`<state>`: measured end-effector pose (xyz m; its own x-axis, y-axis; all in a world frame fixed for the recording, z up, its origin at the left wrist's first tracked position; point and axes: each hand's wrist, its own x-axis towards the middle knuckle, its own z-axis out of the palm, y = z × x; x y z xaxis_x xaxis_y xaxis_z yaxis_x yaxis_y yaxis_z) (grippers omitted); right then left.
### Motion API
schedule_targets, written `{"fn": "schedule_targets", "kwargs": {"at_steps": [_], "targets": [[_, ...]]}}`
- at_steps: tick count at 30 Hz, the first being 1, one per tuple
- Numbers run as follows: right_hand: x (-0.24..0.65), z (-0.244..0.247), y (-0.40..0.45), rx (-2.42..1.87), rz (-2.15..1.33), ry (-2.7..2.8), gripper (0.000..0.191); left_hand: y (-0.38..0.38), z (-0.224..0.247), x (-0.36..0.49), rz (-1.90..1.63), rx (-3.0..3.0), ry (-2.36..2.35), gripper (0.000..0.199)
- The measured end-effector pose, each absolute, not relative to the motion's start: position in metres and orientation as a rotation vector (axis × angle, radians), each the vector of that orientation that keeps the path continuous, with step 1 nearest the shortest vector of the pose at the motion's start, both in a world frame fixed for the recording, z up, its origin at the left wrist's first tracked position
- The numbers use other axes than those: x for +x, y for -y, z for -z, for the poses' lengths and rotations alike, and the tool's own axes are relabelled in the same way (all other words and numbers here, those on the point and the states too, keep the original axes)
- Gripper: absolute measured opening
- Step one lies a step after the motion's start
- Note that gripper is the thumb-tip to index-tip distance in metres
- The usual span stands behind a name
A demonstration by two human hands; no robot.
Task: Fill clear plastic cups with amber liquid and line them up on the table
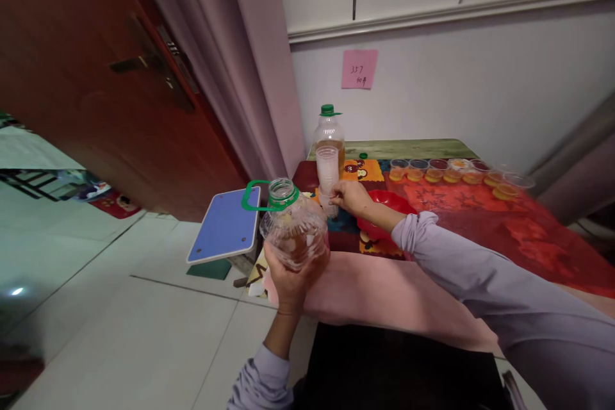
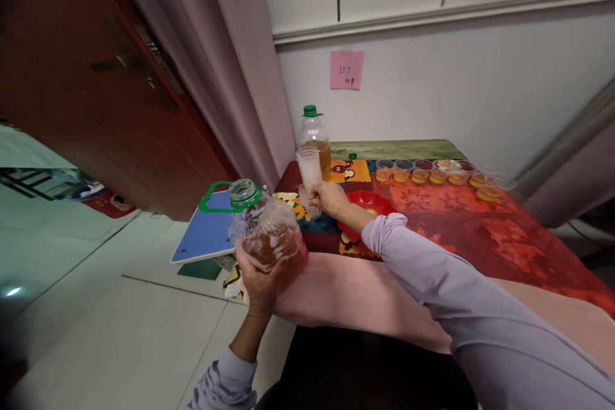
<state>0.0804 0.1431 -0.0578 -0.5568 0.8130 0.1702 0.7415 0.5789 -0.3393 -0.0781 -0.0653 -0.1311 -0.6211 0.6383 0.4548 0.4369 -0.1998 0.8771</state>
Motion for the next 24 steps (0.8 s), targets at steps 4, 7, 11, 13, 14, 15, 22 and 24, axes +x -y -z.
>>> {"fn": "schedule_targets", "kwargs": {"at_steps": [4, 7, 11, 13, 14, 15, 22, 24], "targets": [[0.095, 0.042, -0.14, -1.178, -0.322, 2.351, 0.017, 0.065, 0.125, -0.069, -2.018, 1.159, -1.817, 0.106], [0.127, 0.03, -0.139, -1.019, -0.257, 2.131, 0.015, 0.064, 0.126, -0.07, -1.997, 1.176, -1.832, 0.103], [0.19, 0.041, -0.137, -1.123, -0.17, 2.139, 0.014, 0.062, 0.132, -0.077, -1.953, 1.21, -1.896, 0.107], [0.217, 0.057, -0.134, -1.318, -0.185, 2.223, 0.016, 0.062, 0.134, -0.079, -1.924, 1.202, -1.916, 0.111], [0.226, 0.066, -0.132, -1.406, -0.202, 2.252, 0.018, 0.062, 0.134, -0.079, -1.906, 1.202, -1.922, 0.11], [0.233, 0.075, -0.13, -1.471, -0.222, 2.271, 0.019, 0.062, 0.134, -0.078, -1.891, 1.208, -1.925, 0.108], [0.236, 0.101, -0.125, -1.534, -0.28, 2.319, 0.025, 0.06, 0.135, -0.078, -1.897, 1.262, -1.998, 0.105], [0.235, 0.102, -0.125, -1.519, -0.288, 2.343, 0.025, 0.06, 0.136, -0.079, -1.885, 1.26, -2.007, 0.105]]}}
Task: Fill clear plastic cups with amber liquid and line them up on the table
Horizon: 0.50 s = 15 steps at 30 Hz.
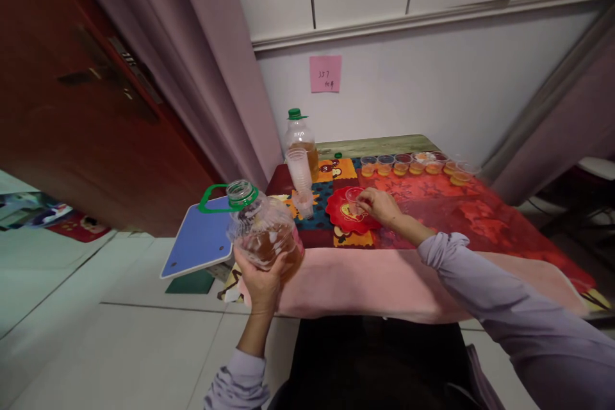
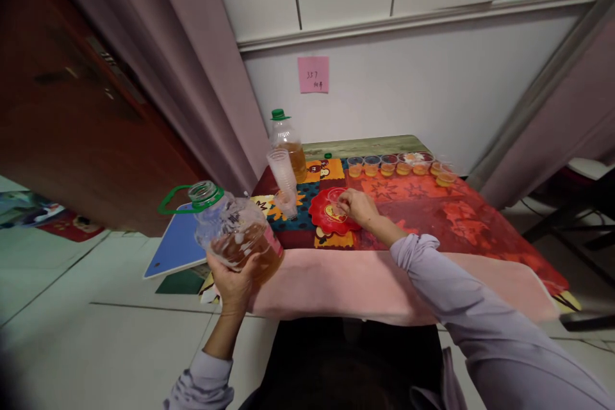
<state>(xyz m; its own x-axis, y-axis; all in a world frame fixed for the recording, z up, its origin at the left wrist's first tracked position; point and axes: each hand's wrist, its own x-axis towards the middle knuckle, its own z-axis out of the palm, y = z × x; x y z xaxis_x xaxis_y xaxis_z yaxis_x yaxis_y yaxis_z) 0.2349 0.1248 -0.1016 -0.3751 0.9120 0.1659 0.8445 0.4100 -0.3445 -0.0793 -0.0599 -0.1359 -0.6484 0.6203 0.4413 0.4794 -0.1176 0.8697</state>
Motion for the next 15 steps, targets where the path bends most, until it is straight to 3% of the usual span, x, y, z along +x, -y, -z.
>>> {"fn": "schedule_targets", "kwargs": {"at_steps": [9, 13, 15], "targets": [[0.237, 0.079, -0.086, -1.383, -0.164, 2.115, 0.056, 0.061, 0.135, -0.082, -1.833, 1.27, -2.059, 0.105], [0.188, 0.09, -0.061, -1.111, -0.755, 1.797, 0.043, 0.059, 0.127, -0.085, -1.782, 1.296, -2.055, 0.097], [0.153, 0.105, -0.051, -1.018, -1.141, 1.74, 0.047, 0.057, 0.122, -0.088, -1.754, 1.318, -2.031, 0.095]]}}
